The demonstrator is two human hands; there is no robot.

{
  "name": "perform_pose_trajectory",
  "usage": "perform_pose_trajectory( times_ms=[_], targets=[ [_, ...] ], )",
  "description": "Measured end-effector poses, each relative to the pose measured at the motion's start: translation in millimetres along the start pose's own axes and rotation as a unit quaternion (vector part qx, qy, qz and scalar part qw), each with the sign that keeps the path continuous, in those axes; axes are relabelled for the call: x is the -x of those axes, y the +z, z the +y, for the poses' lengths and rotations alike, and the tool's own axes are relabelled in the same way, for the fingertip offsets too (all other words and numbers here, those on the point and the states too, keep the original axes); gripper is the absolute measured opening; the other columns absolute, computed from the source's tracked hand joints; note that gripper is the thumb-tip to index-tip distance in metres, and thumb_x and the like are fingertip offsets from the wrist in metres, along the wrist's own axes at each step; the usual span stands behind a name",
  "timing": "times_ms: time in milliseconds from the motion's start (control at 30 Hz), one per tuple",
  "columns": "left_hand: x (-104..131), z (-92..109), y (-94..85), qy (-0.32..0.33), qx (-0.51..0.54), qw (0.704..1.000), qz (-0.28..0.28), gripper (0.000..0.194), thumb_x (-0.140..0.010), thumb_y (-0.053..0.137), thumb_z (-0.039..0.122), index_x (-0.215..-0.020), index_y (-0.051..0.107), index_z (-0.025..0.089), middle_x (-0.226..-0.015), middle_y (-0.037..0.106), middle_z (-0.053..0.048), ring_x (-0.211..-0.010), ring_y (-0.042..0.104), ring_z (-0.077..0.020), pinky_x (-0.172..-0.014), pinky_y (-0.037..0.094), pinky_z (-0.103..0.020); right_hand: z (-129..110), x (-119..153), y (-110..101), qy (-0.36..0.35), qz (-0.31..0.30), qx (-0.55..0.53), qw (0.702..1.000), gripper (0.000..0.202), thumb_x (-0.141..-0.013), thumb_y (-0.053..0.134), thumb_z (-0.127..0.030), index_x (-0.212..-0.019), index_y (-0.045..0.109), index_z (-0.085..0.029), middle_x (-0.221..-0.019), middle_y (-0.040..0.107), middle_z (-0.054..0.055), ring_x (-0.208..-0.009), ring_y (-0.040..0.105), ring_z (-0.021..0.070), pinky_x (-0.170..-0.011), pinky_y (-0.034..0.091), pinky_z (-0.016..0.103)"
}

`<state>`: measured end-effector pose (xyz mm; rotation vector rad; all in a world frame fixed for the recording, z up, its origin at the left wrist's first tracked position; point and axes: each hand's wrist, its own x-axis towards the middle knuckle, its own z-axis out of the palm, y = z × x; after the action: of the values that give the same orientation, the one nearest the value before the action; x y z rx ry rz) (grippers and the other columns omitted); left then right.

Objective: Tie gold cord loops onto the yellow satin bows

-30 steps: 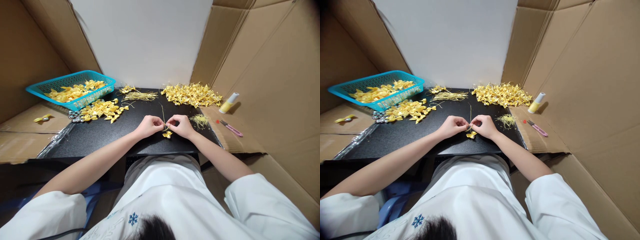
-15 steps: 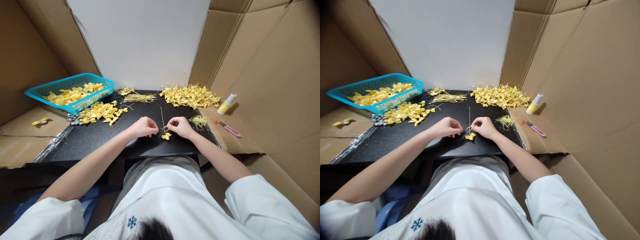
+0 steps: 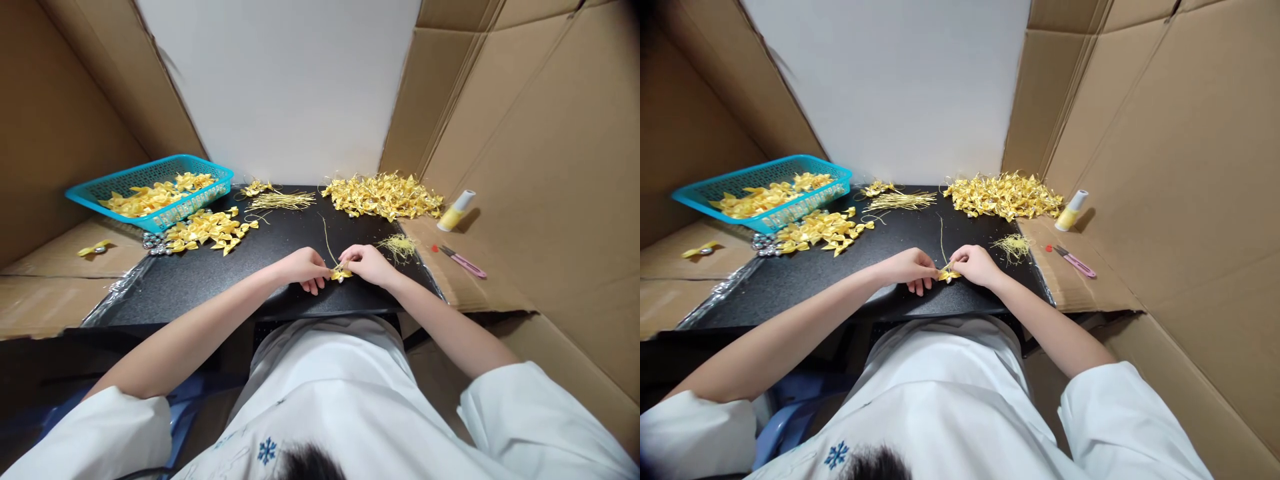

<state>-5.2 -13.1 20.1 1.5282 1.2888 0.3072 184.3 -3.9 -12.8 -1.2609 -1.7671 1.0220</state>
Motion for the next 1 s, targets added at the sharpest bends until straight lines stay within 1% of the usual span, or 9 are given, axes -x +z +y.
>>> perform_pose_trajectory(
  times_ms=[100, 267, 433, 567, 667, 733, 800, 867, 1000],
  targets=[
    [-2, -3, 0.9, 0.021, 0.004, 0.999, 0.028, 0.024, -0.066, 0.075, 0.034, -0.061, 0.062, 0.014, -0.055, 0.067, -0.004, -0.041, 0.062, -0.0144, -0.039, 0.044, -0.02, -1, 8, -2, -0.001, 0.034, -0.021, 0.999, 0.007, -0.064, 0.067, -0.013, -0.058, 0.07, -0.015, -0.093, 0.072, 0.008, -0.072, 0.064, 0.0132, -0.072, 0.051, 0.027],
    [-2, 0, 3.8, 0.02, -0.01, 0.999, 0.043, 0.028, -0.069, 0.073, 0.039, -0.062, 0.063, 0.013, -0.056, 0.067, -0.004, -0.04, 0.062, -0.0157, -0.037, 0.044, -0.021, -1, 21, -11, 0.019, 0.057, -0.064, 0.996, 0.007, -0.066, 0.067, -0.019, -0.061, 0.07, -0.015, -0.096, 0.072, 0.009, -0.071, 0.062, 0.0129, -0.071, 0.052, 0.029],
    [-6, 14, 7.4, 0.007, -0.04, 0.999, -0.01, 0.028, -0.068, 0.073, 0.039, -0.062, 0.067, 0.013, -0.051, 0.065, -0.003, -0.038, 0.06, -0.0148, -0.036, 0.042, -0.02, 3, 27, -15, 0.029, 0.06, -0.069, 0.995, 0.01, -0.066, 0.067, -0.024, -0.061, 0.069, -0.015, -0.093, 0.072, 0.008, -0.07, 0.06, 0.0127, -0.067, 0.05, 0.028],
    [-14, 16, 8.8, 0.031, -0.05, 0.997, -0.044, 0.023, -0.066, 0.076, 0.032, -0.06, 0.066, 0.013, -0.051, 0.065, -0.003, -0.038, 0.06, -0.0133, -0.036, 0.042, -0.019, 4, 26, -12, 0.034, 0.066, -0.074, 0.995, 0.01, -0.065, 0.068, -0.025, -0.062, 0.07, -0.016, -0.09, 0.071, 0.008, -0.07, 0.06, 0.0136, -0.069, 0.051, 0.029],
    [-21, 10, 9.9, 0.086, 0.004, 0.996, 0.01, 0.022, -0.07, 0.075, 0.03, -0.062, 0.063, 0.013, -0.055, 0.066, -0.003, -0.04, 0.06, -0.012, -0.038, 0.044, -0.019, 4, 21, -9, 0.026, 0.078, -0.096, 0.992, 0.009, -0.063, 0.068, -0.025, -0.061, 0.07, -0.016, -0.092, 0.071, 0.008, -0.072, 0.062, 0.014, -0.073, 0.051, 0.03],
    [-25, 4, 11.4, 0.136, 0.061, 0.986, 0.071, 0.022, -0.073, 0.073, 0.03, -0.066, 0.061, 0.013, -0.056, 0.065, -0.002, -0.042, 0.059, -0.0101, -0.039, 0.044, -0.018, 5, 15, -7, 0.012, 0.1, -0.117, 0.988, 0.01, -0.063, 0.07, -0.026, -0.062, 0.07, -0.016, -0.096, 0.071, 0.009, -0.076, 0.064, 0.015, -0.077, 0.052, 0.031],
    [-28, 0, 13.8, 0.178, 0.115, 0.971, 0.108, 0.024, -0.075, 0.072, 0.033, -0.069, 0.059, 0.014, -0.055, 0.063, 0.0, -0.043, 0.058, -0.0086, -0.042, 0.046, -0.017, 5, 10, -5, -0.003, 0.119, -0.137, 0.983, 0.013, -0.063, 0.071, -0.029, -0.064, 0.07, -0.016, -0.099, 0.072, 0.009, -0.08, 0.066, 0.0162, -0.08, 0.052, 0.032],
    [-28, -3, 16.7, 0.204, 0.152, 0.96, 0.118, 0.029, -0.074, 0.074, 0.038, -0.071, 0.059, 0.014, -0.055, 0.063, 0.001, -0.044, 0.058, -0.0084, -0.044, 0.046, -0.018, 6, 7, -3, -0.018, 0.131, -0.144, 0.981, 0.017, -0.064, 0.072, -0.033, -0.066, 0.07, -0.017, -0.097, 0.073, 0.009, -0.08, 0.066, 0.0173, -0.079, 0.053, 0.033],
    [-24, -4, 21.8, 0.239, 0.179, 0.947, 0.115, 0.037, -0.069, 0.076, 0.047, -0.072, 0.059, 0.014, -0.056, 0.063, 0.001, -0.048, 0.058, -0.0085, -0.048, 0.046, -0.019, 5, 9, 1, -0.048, 0.157, -0.116, 0.98, 0.023, -0.068, 0.07, -0.039, -0.072, 0.068, -0.017, -0.08, 0.072, 0.007, -0.074, 0.065, 0.0184, -0.073, 0.052, 0.032]
  ],
)
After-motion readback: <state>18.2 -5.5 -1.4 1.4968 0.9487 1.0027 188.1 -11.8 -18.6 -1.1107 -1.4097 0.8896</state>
